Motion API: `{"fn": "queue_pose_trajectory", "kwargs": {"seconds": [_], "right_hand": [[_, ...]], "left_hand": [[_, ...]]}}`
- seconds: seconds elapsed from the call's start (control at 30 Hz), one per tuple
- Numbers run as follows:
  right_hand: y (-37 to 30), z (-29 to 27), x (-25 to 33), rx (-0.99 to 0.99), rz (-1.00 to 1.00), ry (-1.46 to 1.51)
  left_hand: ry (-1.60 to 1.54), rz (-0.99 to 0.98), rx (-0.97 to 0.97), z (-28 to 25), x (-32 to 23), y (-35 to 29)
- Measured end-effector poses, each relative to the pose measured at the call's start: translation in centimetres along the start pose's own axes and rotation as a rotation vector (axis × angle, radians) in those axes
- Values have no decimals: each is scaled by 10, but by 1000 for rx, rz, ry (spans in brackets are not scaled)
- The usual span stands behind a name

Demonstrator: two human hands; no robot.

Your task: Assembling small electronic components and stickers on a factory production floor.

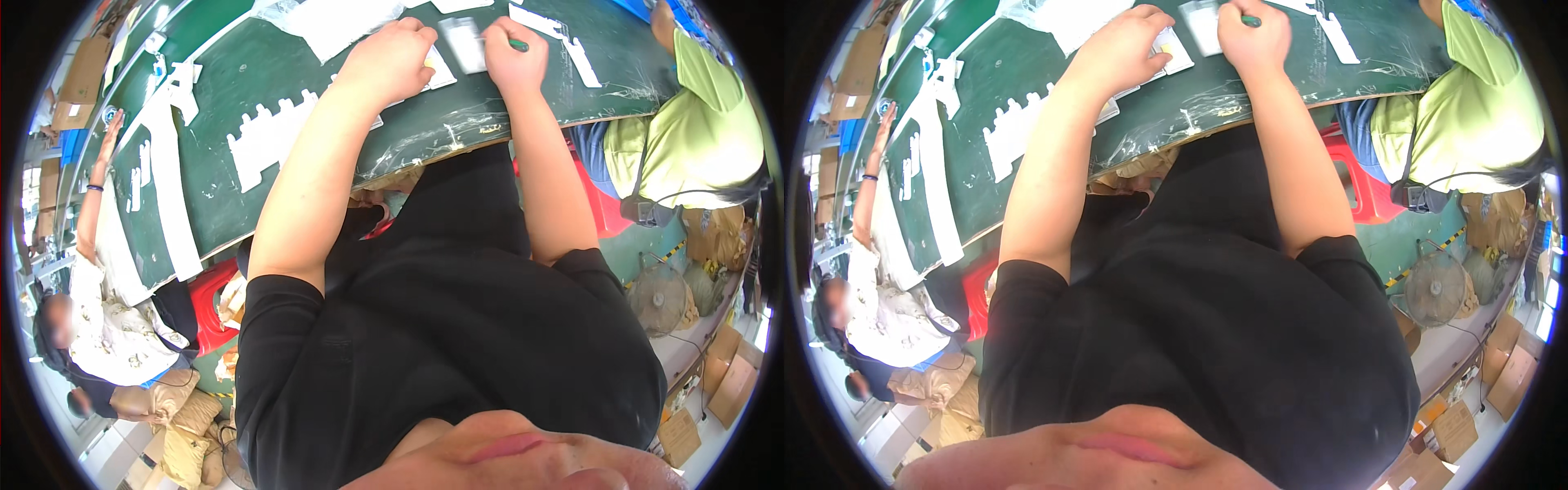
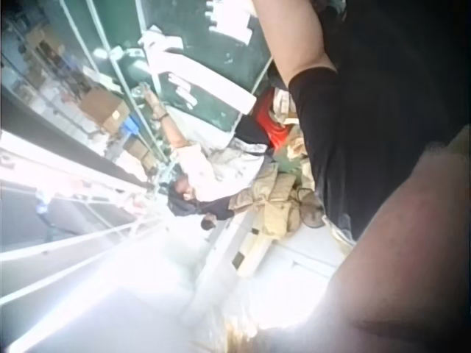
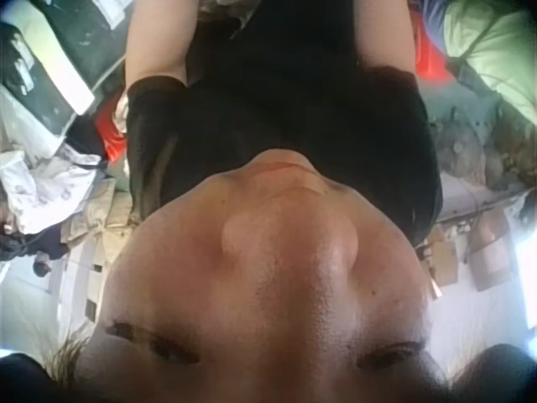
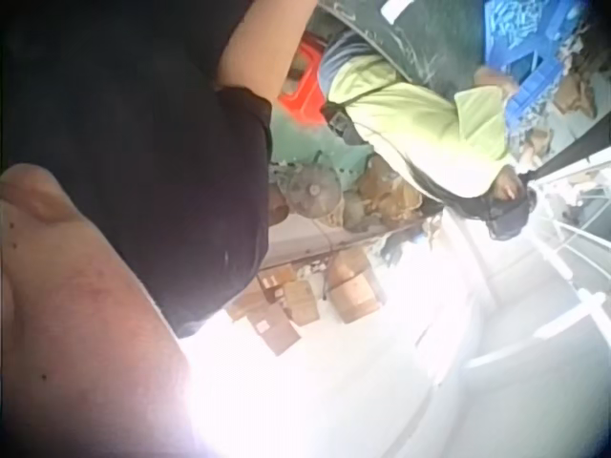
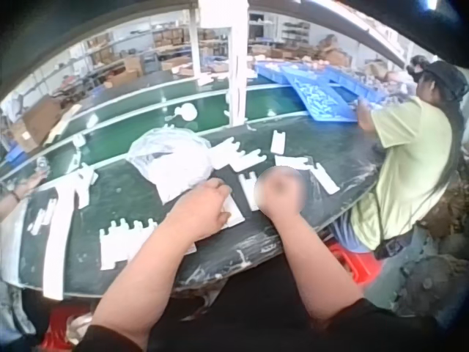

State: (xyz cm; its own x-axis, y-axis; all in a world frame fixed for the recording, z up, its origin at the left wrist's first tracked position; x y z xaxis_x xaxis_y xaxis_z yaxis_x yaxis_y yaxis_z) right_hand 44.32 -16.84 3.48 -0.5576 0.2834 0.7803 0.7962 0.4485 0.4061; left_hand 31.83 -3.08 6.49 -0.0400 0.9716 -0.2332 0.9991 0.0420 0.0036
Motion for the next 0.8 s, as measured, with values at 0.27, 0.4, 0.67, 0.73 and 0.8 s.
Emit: {"fn": "queue_pose_trajectory", "kwargs": {"seconds": [0.27, 0.4, 0.67, 0.73, 0.8], "right_hand": [[-2, 4, 1, 25, -51, 400], [-7, 28, -17, 365, 19, 524], [-12, 48, -2, 449, 5, 411], [-12, 48, -1, 446, -3, 404], [-13, 48, 0, 442, -10, 397]], "left_hand": [[-56, -11, -39, -6, 1, 0], [-9, -8, -17, -7, -1, 1], [-4, 2, -39, -2, 5, 1], [2, -3, -31, -3, 5, 1], [14, -12, -15, -3, 4, 1]]}}
Point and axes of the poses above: each hand's wrist, its own y-axis towards the middle knuckle, its own z-axis out of the palm, x = y × z, the point moved 9 cm from there along y, towards the middle knuckle, and after that the axes turned 6 degrees about x, right-handed, at the moved point
